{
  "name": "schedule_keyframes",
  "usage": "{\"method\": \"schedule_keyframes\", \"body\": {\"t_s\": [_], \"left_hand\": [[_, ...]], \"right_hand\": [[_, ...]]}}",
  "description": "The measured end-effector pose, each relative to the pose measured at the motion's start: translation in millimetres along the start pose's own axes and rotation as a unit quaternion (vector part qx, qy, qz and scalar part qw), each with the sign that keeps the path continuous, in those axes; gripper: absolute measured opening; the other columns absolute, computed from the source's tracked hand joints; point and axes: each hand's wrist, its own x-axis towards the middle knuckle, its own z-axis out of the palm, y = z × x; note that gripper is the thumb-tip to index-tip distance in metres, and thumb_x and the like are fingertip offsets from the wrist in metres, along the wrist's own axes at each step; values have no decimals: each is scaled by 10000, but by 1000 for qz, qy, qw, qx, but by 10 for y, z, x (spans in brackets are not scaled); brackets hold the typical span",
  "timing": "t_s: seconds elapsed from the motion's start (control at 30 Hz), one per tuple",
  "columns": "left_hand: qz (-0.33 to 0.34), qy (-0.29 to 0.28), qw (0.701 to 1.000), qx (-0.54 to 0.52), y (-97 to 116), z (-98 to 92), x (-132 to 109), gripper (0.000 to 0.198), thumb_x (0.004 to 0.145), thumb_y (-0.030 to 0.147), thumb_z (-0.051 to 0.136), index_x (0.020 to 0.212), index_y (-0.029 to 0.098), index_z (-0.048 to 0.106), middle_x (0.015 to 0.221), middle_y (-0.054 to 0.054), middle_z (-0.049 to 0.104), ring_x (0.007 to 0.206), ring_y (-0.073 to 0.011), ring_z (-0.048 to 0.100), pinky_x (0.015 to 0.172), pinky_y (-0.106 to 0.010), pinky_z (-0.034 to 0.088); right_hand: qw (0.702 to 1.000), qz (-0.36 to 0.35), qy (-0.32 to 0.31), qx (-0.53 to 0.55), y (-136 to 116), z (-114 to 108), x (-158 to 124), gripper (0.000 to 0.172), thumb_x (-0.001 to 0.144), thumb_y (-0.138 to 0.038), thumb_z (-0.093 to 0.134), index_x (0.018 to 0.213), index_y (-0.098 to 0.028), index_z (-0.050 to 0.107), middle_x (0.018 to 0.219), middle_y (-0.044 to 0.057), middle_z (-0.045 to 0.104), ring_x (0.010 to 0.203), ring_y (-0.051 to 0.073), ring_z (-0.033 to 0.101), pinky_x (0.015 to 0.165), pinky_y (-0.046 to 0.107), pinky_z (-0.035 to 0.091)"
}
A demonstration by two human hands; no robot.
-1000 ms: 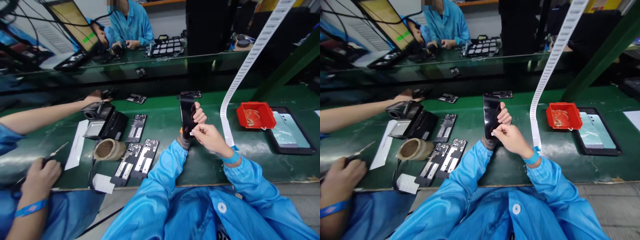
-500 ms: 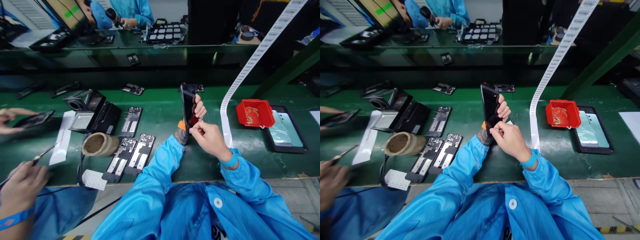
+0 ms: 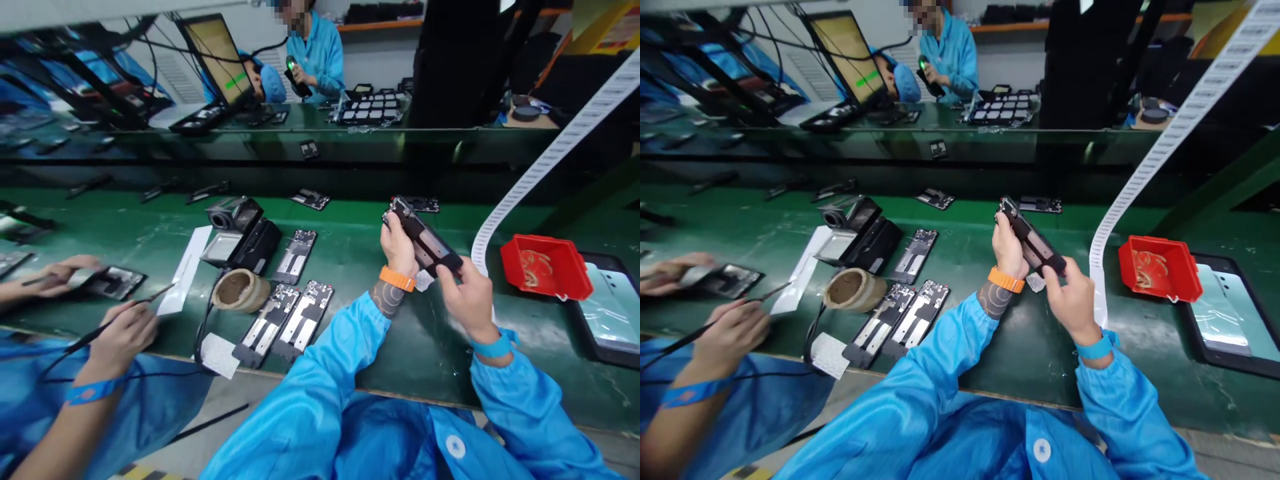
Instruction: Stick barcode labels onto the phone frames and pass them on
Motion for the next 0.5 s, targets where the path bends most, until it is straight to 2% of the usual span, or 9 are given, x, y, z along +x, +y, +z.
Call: {"method": "schedule_keyframes", "body": {"t_s": [0.03, 0.07, 0.13, 0.2, 0.23, 0.27, 0.37, 0.43, 0.5], "left_hand": [[27, 4, 1000, -10, 58, -25, 48, 346, 1050, 485, 392, 950, 200, 560, 830, 13, 626, 718, -93, 610, 655, -187, 483], [14, -34, 999, 0, 140, -59, 114, 298, 1041, 442, 429, 965, 196, 579, 819, 12, 637, 696, -93, 624, 649, -191, 499], [-74, -164, 978, 101, 351, -129, 314, 179, 985, 339, 548, 971, 180, 628, 732, 9, 642, 566, -93, 615, 546, -183, 481], [-189, -301, 896, 266, 552, -151, 598, 106, 893, 227, 659, 915, 124, 666, 689, -49, 669, 497, -136, 632, 439, -190, 436], [-205, -314, 869, 323, 625, -128, 766, 93, 863, 190, 684, 886, 101, 672, 681, -78, 676, 481, -154, 634, 413, -199, 431], [-199, -298, 861, 360, 671, -78, 946, 83, 853, 168, 688, 869, 88, 670, 676, -93, 676, 477, -162, 636, 408, -207, 443], [-105, -197, 894, 389, 670, 217, 1531, 72, 928, 140, 592, 950, 98, 645, 738, -78, 673, 570, -132, 661, 530, -212, 546], [-42, -169, 900, 399, 610, 479, 1918, 158, 999, 136, 479, 1076, 114, 616, 877, -83, 685, 722, -112, 689, 675, -216, 586], [17, -165, 890, 424, 557, 722, 2263, 208, 1031, 193, 472, 1183, 123, 596, 1048, -100, 677, 876, -133, 689, 776, -268, 595]], "right_hand": [[998, 49, 5, 39, 43, -27, 62, 353, 824, -526, 706, 1003, -225, 665, 861, 82, 731, 788, 277, 716, 650, 397, 604], [991, 94, -6, 95, 88, -60, 135, 351, 810, -522, 719, 976, -216, 667, 813, 67, 722, 723, 256, 710, 569, 361, 592], [962, 167, -44, 212, 179, -139, 285, 373, 766, -505, 762, 956, -196, 673, 771, 49, 711, 638, 212, 690, 454, 290, 546], [934, 213, -38, 285, 257, -220, 397, 386, 728, -468, 800, 963, -189, 673, 768, 38, 712, 605, 179, 679, 423, 250, 528], [926, 225, -15, 304, 285, -257, 428, 396, 722, -448, 809, 990, -194, 666, 796, 38, 724, 611, 172, 685, 439, 248, 541], [921, 228, 16, 314, 304, -292, 442, 415, 725, -431, 812, 1034, -204, 655, 840, 40, 740, 632, 171, 696, 469, 255, 562], [929, 199, 105, 295, 318, -385, 405, 448, 771, -414, 786, 1144, -234, 616, 955, 54, 764, 705, 175, 715, 557, 284, 597], [947, 168, 122, 246, 310, -434, 355, 392, 816, -435, 745, 1129, -232, 622, 915, 61, 766, 686, 178, 703, 559, 295, 590], [968, 139, 111, 178, 308, -459, 313, 319, 867, -451, 687, 1098, -236, 636, 863, 67, 762, 664, 194, 701, 563, 321, 592]]}}
